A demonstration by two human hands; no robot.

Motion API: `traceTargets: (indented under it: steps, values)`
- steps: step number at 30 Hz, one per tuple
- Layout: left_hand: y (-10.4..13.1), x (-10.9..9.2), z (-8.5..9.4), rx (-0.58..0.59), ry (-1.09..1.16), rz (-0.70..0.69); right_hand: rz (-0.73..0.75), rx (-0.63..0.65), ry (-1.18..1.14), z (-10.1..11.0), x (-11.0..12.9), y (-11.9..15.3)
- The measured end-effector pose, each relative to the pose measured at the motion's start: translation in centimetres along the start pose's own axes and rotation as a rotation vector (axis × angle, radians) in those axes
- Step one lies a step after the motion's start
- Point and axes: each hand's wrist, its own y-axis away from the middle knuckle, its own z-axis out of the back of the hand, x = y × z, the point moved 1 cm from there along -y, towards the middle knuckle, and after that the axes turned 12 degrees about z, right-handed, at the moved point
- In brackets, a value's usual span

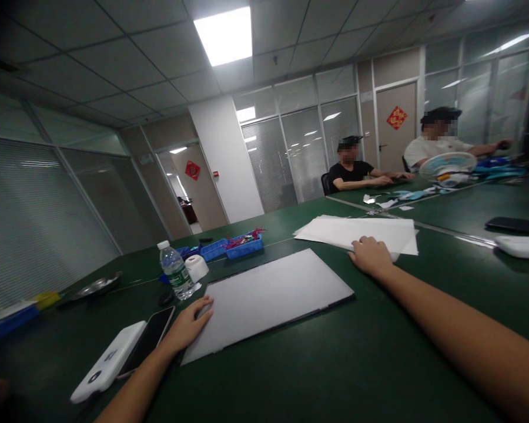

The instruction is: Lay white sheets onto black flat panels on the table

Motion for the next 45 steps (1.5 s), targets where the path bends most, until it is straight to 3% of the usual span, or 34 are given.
traceTargets:
  steps: [8, 25, 37, 45]
  values:
    - [-0.1, 0.2, -0.1, -0.004, -0.021, 0.007, -0.034, 0.079, -0.049, 0.2, -0.1, 0.3]
    - [0.0, -0.1, 0.0, 0.002, -0.045, 0.011, -0.016, 0.083, -0.049, 2.3, 1.4, 0.9]
    - [0.1, -0.1, 0.1, 0.000, -0.035, 0.005, -0.051, 0.021, -0.084, 2.5, 2.0, 1.1]
    - [0.2, -0.3, 0.2, -0.007, -0.026, 0.000, -0.065, -0.116, -0.104, 3.4, 2.8, 1.4]
